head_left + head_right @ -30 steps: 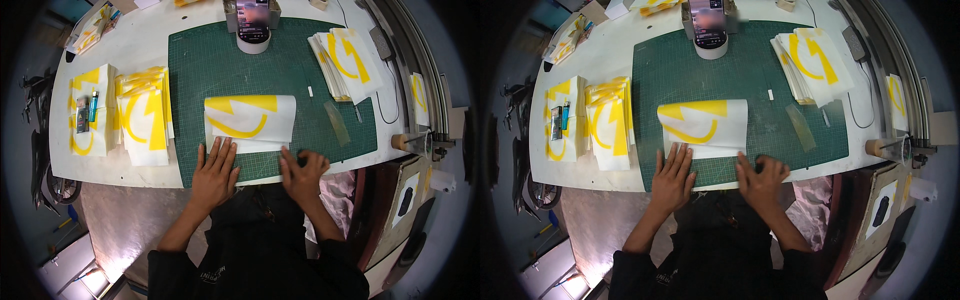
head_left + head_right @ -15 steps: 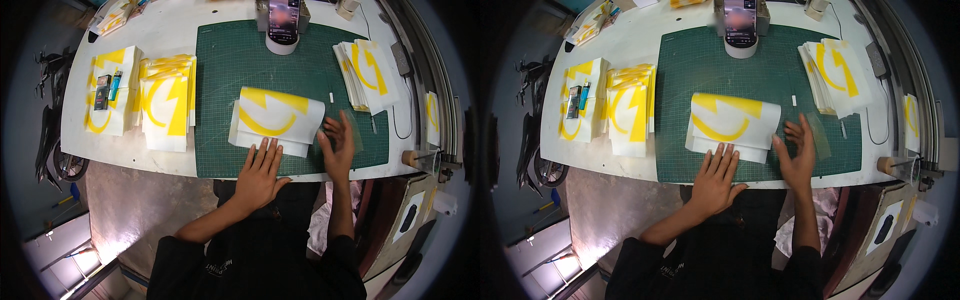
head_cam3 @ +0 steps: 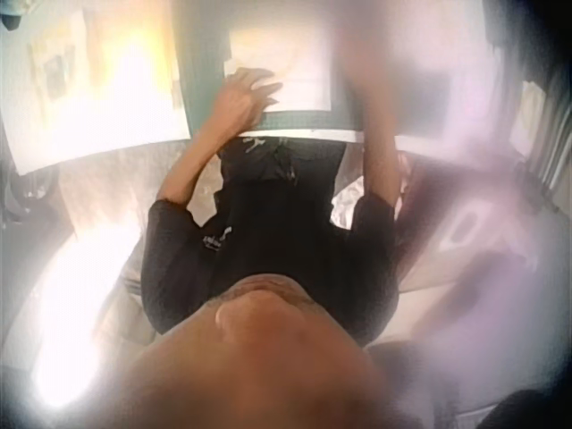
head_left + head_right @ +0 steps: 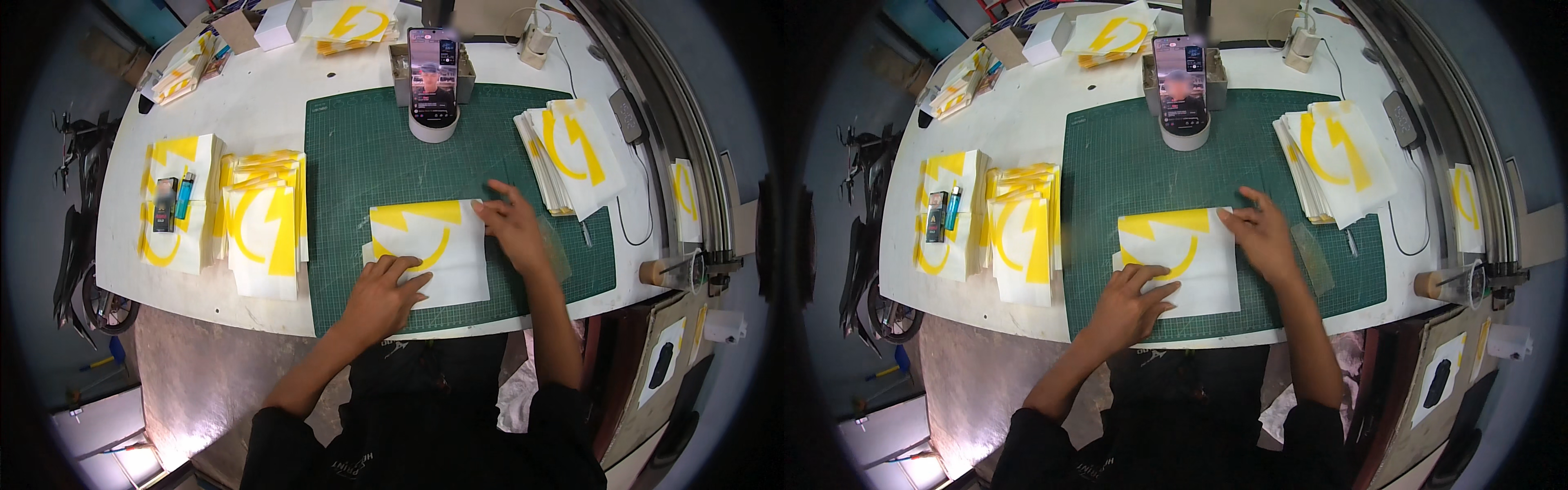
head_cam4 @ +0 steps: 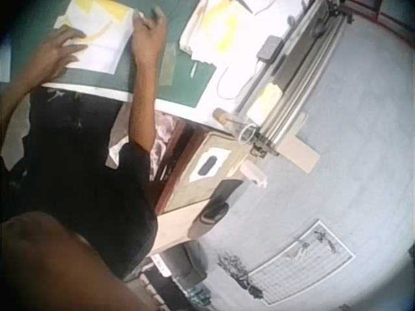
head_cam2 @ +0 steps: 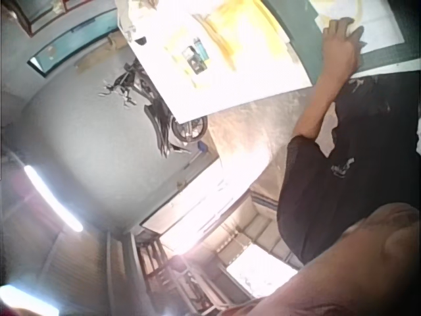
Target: The person applies a yellow smiley face sticker to a white sheet of paper using a clear plastic squeegee. They smooth the sticker onto the surface, rub it with the tool to ensure adhesion, and then place the finished sheet into a growing stack on the right side of the table.
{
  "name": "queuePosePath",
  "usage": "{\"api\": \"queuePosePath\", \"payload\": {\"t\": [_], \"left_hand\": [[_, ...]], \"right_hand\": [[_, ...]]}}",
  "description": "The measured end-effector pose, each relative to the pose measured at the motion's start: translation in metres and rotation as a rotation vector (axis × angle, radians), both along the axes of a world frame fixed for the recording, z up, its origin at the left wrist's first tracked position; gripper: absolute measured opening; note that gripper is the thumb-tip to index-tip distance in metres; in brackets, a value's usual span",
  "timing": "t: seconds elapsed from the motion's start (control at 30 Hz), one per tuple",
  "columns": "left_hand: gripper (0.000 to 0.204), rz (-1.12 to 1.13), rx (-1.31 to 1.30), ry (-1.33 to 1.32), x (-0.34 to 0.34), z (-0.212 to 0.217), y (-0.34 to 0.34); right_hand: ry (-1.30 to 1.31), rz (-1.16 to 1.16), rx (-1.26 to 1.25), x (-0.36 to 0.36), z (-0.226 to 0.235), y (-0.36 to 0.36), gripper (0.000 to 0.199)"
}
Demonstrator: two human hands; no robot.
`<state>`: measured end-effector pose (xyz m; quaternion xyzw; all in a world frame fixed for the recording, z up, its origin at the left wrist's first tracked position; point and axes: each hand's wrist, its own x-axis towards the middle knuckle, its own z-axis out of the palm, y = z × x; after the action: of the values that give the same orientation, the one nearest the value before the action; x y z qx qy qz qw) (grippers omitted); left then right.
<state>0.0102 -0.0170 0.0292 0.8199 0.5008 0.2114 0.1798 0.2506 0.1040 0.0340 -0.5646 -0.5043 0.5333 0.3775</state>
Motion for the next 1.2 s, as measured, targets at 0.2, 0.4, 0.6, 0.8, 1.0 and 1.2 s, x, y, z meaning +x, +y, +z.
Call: {"api": "queuePosePath", "payload": {"t": [0.2,0.4,0.6,0.8,1.0,1.2], "left_hand": [[0.044,-0.01,0.048,-0.011,-0.003,-0.009,-0.005],[0.05,-0.148,0.062,0.127,-0.032,-0.001,0.007],[0.086,-0.183,-0.073,0.264,-0.05,0.012,0.032],[0.093,-0.186,-0.116,0.273,-0.05,0.013,0.033],[0.105,-0.195,-0.144,0.328,-0.051,0.018,0.036],[0.136,-0.107,-0.206,0.458,-0.046,0.024,0.05]], "right_hand": [[-0.524,0.485,0.872,0.001,-0.008,-0.085,0.037],[-0.73,0.651,0.777,0.025,-0.015,-0.065,0.053],[-0.779,0.879,0.636,0.03,0.0,-0.033,0.088],[-0.781,0.921,0.563,0.035,0.007,-0.036,0.095],[-0.895,0.995,0.579,0.025,0.018,-0.026,0.107],[-1.025,0.945,0.53,0.021,0.015,-0.009,0.144]]}}
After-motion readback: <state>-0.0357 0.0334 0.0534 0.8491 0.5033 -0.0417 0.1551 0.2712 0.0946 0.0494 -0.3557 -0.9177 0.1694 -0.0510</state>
